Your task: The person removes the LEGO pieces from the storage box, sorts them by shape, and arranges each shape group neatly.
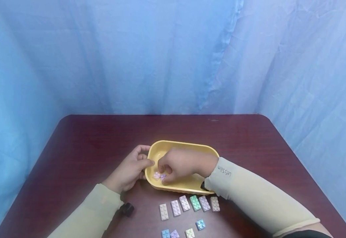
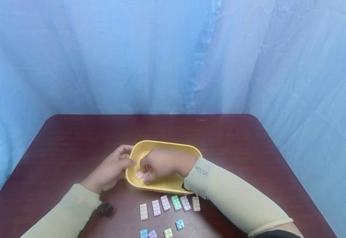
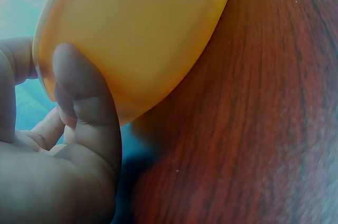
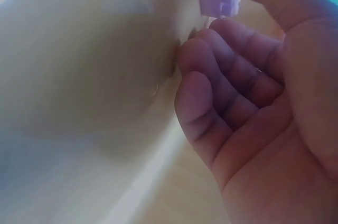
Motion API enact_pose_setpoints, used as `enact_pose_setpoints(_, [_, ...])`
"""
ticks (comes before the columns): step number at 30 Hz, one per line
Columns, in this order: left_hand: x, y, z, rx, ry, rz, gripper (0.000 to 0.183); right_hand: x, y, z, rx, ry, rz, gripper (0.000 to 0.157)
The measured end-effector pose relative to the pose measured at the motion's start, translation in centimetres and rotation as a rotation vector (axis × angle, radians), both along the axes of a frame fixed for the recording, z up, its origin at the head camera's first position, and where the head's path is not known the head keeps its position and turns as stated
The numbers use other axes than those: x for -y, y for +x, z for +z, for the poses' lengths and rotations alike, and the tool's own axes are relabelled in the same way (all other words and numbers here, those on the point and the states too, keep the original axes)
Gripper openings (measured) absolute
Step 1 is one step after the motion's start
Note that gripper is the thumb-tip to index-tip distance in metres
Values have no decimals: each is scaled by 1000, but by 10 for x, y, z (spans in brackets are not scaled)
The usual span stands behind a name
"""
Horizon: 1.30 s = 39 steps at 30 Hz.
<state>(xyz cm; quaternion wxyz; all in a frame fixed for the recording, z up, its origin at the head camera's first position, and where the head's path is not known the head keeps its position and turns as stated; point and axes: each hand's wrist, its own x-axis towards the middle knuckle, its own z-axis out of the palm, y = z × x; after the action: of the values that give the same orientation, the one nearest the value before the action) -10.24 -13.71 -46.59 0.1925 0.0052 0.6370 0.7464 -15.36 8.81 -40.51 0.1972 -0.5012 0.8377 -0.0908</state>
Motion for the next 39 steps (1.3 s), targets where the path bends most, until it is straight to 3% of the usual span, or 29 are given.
enact_pose_setpoints(19, [-1,-3,-5,-7,-8,-6,63,-7,-2,5,20,0,-36,14])
enact_pose_setpoints(27, [0,-3,-4,-7,-3,-5,63,-16,-1,24,-15,-47,-41,13])
enact_pose_setpoints(39, [-1,-3,0,-13,-10,-9,63,-41,16,57,-114,-128,-51,12])
